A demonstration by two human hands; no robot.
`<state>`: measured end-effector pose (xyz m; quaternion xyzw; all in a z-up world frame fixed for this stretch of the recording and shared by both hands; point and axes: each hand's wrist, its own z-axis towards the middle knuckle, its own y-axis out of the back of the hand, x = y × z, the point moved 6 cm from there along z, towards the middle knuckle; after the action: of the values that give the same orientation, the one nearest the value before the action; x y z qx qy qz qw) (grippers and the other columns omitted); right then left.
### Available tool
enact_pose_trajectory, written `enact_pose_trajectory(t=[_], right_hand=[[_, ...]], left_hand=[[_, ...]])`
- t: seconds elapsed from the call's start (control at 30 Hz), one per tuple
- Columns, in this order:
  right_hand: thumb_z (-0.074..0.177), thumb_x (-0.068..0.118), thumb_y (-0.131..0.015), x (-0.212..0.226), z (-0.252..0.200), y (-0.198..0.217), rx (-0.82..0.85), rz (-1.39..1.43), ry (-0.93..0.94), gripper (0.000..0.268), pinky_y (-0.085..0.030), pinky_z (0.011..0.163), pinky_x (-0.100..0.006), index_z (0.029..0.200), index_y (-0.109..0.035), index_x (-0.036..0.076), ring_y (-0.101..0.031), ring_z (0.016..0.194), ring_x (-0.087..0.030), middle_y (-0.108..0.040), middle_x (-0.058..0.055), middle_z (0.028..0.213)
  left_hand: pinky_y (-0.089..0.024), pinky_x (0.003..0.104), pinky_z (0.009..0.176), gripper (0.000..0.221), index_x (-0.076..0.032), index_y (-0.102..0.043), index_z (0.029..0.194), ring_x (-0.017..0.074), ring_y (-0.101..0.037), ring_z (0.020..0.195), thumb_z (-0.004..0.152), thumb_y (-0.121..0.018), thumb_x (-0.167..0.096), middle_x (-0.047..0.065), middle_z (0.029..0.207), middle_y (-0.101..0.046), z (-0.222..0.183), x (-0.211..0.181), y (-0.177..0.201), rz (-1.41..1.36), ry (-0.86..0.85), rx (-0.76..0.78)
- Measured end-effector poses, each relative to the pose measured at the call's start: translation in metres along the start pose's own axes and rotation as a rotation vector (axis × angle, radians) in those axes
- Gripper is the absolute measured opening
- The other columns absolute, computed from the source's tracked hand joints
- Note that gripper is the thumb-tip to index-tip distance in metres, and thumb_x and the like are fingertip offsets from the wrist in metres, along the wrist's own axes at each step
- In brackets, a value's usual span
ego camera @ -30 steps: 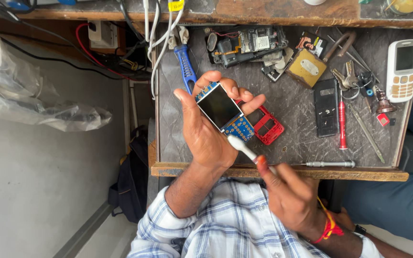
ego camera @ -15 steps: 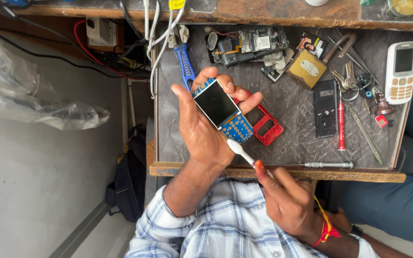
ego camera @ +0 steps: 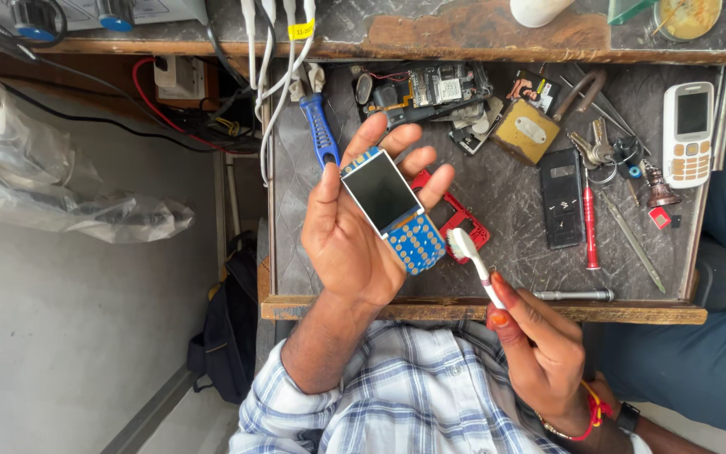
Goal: The person disassembles a red mobile phone, removes the keypad and screen, and cleans the circuit board using a toothbrush and a cleaning liquid.
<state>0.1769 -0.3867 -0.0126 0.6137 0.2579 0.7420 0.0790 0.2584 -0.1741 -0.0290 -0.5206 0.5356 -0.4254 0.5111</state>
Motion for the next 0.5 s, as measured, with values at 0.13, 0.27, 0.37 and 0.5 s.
enact_pose_trajectory(t=[0.13, 0.27, 0.37, 0.5], right_hand=[[0.099, 0.001, -0.063, -0.003, -0.009, 0.001, -0.028, 0.055, -0.004, 0.041, -0.055, 0.075, -0.025, 0.140, -0.059, -0.005, -0.067, 0.082, -0.013, -0.073, -0.015, 0.103], [0.099, 0.001, -0.064, -0.002, -0.011, -0.001, -0.035, 0.071, 0.002, 0.042, -0.055, 0.074, -0.025, 0.140, -0.059, -0.004, -0.066, 0.081, -0.013, -0.073, -0.014, 0.102], [0.098, -0.001, -0.063, 0.008, -0.009, -0.004, 0.014, 0.019, 0.083, 0.041, -0.056, 0.074, -0.026, 0.138, -0.059, -0.004, -0.068, 0.082, -0.015, -0.072, -0.016, 0.104], [0.090, -0.005, -0.067, 0.018, -0.005, -0.005, 0.089, -0.156, 0.139, 0.042, -0.054, 0.062, -0.026, 0.132, -0.062, -0.005, -0.070, 0.071, -0.017, -0.070, -0.016, 0.092]], left_hand=[[-0.053, 0.044, 0.112, 0.059, -0.007, -0.039, 0.158, 0.0302, -0.063, 0.126, 0.113, -0.036, -0.045, 0.025, 0.143, -0.056, -0.006, 0.007, 0.006, 0.101, -0.010, -0.037], [-0.060, 0.043, 0.099, 0.056, -0.006, -0.043, 0.153, 0.0291, -0.066, 0.118, 0.119, -0.038, -0.050, 0.022, 0.143, -0.055, -0.010, 0.021, 0.005, -0.040, 0.024, 0.076], [-0.063, 0.044, 0.093, 0.062, -0.011, -0.044, 0.154, 0.0282, -0.067, 0.115, 0.113, -0.039, -0.057, 0.018, 0.148, -0.054, -0.008, 0.021, 0.009, -0.028, 0.017, 0.042], [-0.062, 0.041, 0.091, 0.066, -0.011, -0.042, 0.154, 0.0260, -0.067, 0.107, 0.111, -0.041, -0.061, 0.019, 0.146, -0.054, -0.008, 0.018, 0.016, 0.079, -0.061, -0.019]])
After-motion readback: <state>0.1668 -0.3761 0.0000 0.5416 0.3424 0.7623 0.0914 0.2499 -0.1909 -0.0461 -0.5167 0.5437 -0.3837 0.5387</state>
